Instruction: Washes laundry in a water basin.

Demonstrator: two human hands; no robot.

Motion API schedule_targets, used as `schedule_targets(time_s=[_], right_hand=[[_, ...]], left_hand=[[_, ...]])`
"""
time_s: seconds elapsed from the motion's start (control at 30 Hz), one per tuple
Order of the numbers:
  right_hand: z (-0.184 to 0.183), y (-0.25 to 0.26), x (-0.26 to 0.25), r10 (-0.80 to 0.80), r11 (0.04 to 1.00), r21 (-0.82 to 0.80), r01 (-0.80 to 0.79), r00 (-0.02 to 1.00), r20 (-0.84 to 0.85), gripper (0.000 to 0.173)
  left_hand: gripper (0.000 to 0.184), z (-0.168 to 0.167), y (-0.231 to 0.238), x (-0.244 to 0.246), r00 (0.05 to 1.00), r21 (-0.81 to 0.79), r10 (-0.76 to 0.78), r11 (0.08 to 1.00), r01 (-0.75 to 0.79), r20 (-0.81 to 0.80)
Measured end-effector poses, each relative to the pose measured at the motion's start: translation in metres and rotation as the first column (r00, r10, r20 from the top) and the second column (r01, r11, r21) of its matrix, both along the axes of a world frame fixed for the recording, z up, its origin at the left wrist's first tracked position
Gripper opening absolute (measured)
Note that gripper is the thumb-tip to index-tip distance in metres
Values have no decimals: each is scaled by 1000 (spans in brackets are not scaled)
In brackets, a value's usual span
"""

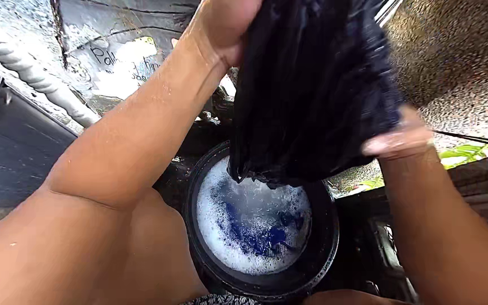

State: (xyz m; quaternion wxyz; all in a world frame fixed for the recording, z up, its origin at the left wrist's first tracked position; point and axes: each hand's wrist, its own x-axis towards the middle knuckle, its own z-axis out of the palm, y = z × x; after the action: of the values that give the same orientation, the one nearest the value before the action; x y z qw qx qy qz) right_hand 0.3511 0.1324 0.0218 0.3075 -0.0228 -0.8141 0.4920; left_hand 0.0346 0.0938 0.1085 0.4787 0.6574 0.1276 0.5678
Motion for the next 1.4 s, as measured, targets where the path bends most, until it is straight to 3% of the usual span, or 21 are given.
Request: schedule_targets(time_s=[0.07, 0.13, 0.17, 0.2, 0.23, 0.27, 0.3, 0.33, 0.47, 0.57, 0.73, 0.8, 0.87, 0.93, 1.0, 1.1, 1.17, 1.2, 1.27, 1.3, 1.4], right_hand=[[-18, -7, -19, -102, 972, 236, 4, 909, 404, 29], [-41, -14, -30, -318, 844, 522, -127, 665, 676, 29], [-53, -15, -31, -387, 799, 569, -194, 559, 733, 32], [-66, -14, -29, -406, 799, 553, -235, 468, 785, 33], [-82, -10, -27, -382, 833, 495, -249, 390, 838, 34], [-102, -5, -25, -340, 873, 427, -237, 333, 880, 36], [-127, 2, -24, -298, 907, 365, -212, 289, 910, 39], [-157, 8, -24, -256, 937, 303, -173, 252, 933, 44], [-298, 26, -27, -108, 992, 114, -49, 106, 988, 53], [-368, 32, -34, -83, 997, 83, -8, -15, 996, 51], [-412, 20, -46, 1, 998, 9, 64, -144, 990, 48], [-415, 10, -44, 42, 976, -18, 218, -104, 994, 54], [-435, -11, -39, -21, 840, 25, 543, -14, 1000, 55], [-449, -43, -42, -165, 693, 111, 713, 6, 986, 50], [-445, -77, -44, -240, 677, 154, 719, 18, 971, 48], [-391, -82, -46, -189, 864, 178, 472, -23, 982, 48], [-363, -51, -44, -200, 943, 206, 262, -50, 978, 44], [-347, -32, -42, -206, 966, 211, 148, -47, 977, 42], [-316, 2, -33, -214, 975, 214, -56, 15, 977, 40], [-299, 14, -28, -224, 967, 229, -113, 60, 973, 39], [-187, 27, -24, -252, 943, 301, -143, 282, 926, 37]], left_hand=[[14, -21, 5, -11, 975, -16, -215, 977, 215, -55], [16, -45, 3, -13, 819, -66, -346, 932, 357, -457], [21, -57, -4, -12, 620, -101, -302, 936, 337, -724], [26, -70, -9, -7, 314, -153, -246, 943, 294, -917], [31, -90, -12, 4, -4, -238, -242, 950, 201, -970], [37, -121, -12, 17, -230, -294, -264, 949, 111, -937], [45, -162, -10, 27, -352, -337, -298, 940, 54, -887], [52, -208, -10, 35, -393, -366, -328, 930, 23, -859], [81, -380, -9, 53, -460, -354, -270, 929, 105, -846], [74, -450, 0, 61, -391, -346, -308, 938, 28, -867], [41, -491, -12, 72, -212, -337, -395, 904, -264, -894], [37, -501, -26, 75, -74, -366, -436, 825, -430, -897], [52, -513, -48, 85, 59, -360, -414, 703, -614, -908], [58, -525, -71, 104, 117, -288, -305, 606, -741, -945], [55, -522, -92, 119, 77, -163, -158, 653, -740, -984], [52, -488, -97, 104, 85, -192, -174, 814, -548, -981], [44, -461, -74, 87, -23, -241, -273, 884, -402, -962], [34, -443, -60, 82, -135, -243, -301, 912, -331, -944], [27, -404, -28, 73, -371, -246, -281, 959, -140, -885], [27, -376, -18, 71, -420, -241, -248, 968, -70, -873], [38, -266, -14, 59, -350, -122, -85, 989, 85, -933]])
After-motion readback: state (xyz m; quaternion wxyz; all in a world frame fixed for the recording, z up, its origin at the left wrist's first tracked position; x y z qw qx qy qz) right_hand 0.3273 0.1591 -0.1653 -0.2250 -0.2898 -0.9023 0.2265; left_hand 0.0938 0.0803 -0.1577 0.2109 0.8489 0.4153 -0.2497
